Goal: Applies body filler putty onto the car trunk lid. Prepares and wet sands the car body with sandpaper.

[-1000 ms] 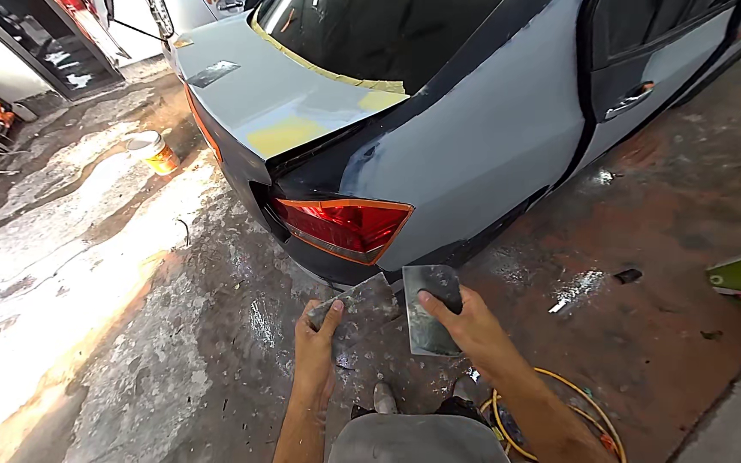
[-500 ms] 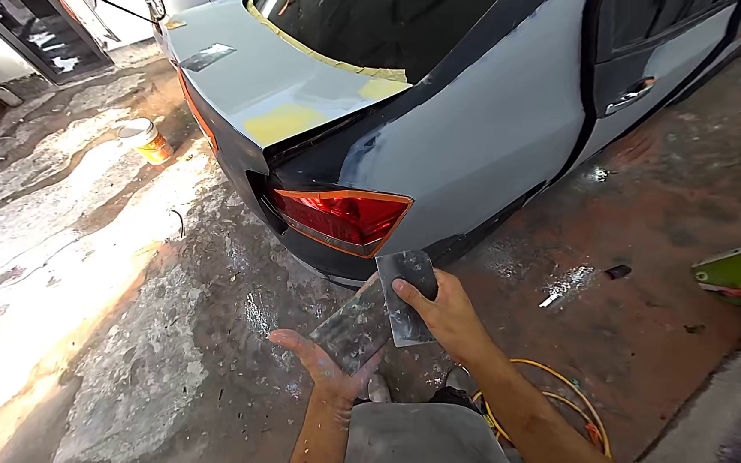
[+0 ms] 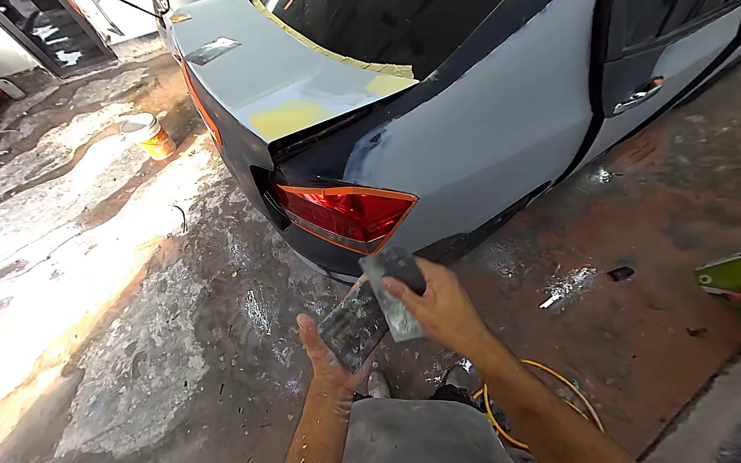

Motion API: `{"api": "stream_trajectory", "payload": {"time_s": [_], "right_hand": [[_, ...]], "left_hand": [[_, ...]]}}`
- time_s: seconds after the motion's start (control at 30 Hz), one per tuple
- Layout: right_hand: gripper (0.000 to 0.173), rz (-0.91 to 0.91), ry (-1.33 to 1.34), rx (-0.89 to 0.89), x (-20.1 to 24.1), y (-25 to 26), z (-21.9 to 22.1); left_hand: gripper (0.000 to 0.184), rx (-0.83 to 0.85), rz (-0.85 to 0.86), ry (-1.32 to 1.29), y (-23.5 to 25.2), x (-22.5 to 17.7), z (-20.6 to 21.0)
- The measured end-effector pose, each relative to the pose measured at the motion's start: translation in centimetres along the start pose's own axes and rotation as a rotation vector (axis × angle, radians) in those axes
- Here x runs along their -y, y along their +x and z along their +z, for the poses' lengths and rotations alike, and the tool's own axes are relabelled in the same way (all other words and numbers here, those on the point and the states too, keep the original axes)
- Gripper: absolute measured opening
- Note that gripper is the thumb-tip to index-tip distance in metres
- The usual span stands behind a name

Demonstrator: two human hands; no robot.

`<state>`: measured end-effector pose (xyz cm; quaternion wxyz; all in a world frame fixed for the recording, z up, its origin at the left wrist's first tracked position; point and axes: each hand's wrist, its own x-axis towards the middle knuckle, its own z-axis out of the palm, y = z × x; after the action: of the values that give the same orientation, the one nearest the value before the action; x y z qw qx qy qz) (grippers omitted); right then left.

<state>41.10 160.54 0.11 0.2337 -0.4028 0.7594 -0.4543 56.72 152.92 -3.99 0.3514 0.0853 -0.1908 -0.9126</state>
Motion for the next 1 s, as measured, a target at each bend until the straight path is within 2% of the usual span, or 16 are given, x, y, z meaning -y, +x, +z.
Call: {"api": "stream_trajectory", "payload": {"time_s": [0.07,0.17,0.2,0.3,0.4,0.43,0.5,0.53,0.6,0.67,0.7,0.73,0.8,0.9,0.93,1.0], "right_hand": [[0.027,-0.025,0.09,-0.01,0.0,0.2,0.5],[0.031,-0.097,0.093,0.111,1.3,-1.7,2.1],[0.032,-0.097,0.086,0.104,1.1,-1.5,2.2],[0.031,-0.072,0.099,-0.003,0.1,-0.2,2.0],[0.03,-0.111,0.131,0.086,1.6,-1.8,2.8],[0.031,-0.112,0.117,0.105,1.6,-1.7,2.6],[0.029,-0.101,0.109,0.062,0.6,-0.3,2.0],[0.028,-0.087,0.119,0.047,0.4,0.4,1.7],[0.026,-0.094,0.194,0.11,1.6,-0.1,2.2],[0.027,-0.114,0.243,0.185,2.5,-1.2,2.8],[0.028,-0.112,0.249,0.178,2.3,-0.7,2.8],[0.027,-0.1,0.243,0.145,1.8,0.0,2.6],[0.024,-0.086,0.27,0.105,1.6,0.7,2.4],[0.026,-0.14,0.296,0.216,3.0,-0.8,3.2],[0.027,-0.131,0.271,0.21,2.8,-0.4,3.0],[0.026,-0.101,0.266,0.148,1.7,1.3,2.4]], "left_hand": [[0.079,0.045,-0.009,0.021,0.0,0.0,-0.1],[0.069,0.062,0.019,0.047,0.1,0.2,0.1],[0.07,0.071,0.003,0.028,0.2,0.1,0.1],[0.08,0.037,-0.036,0.002,0.5,0.2,0.0],[0.102,0.198,-0.055,0.065,0.9,-0.4,-0.5],[0.103,0.21,-0.064,0.067,0.9,-0.6,-0.5],[0.087,0.099,-0.055,0.055,0.6,-0.5,-0.2],[0.085,0.098,-0.056,0.062,0.4,-0.5,-0.4],[0.083,0.139,-0.037,0.102,0.6,-0.4,-0.5],[0.093,0.22,-0.026,0.11,0.8,-0.5,-0.6],[0.093,0.205,-0.03,0.106,0.9,-0.6,-0.6],[0.085,0.147,-0.019,0.111,0.8,-0.6,-0.2],[0.082,0.183,-0.016,0.122,0.8,-0.8,-0.4],[0.098,0.244,-0.009,0.164,1.3,-1.3,-0.4],[0.097,0.206,-0.021,0.155,1.3,-1.4,-0.3],[0.083,0.13,-0.014,0.146,1.0,-1.2,-0.3]]}}
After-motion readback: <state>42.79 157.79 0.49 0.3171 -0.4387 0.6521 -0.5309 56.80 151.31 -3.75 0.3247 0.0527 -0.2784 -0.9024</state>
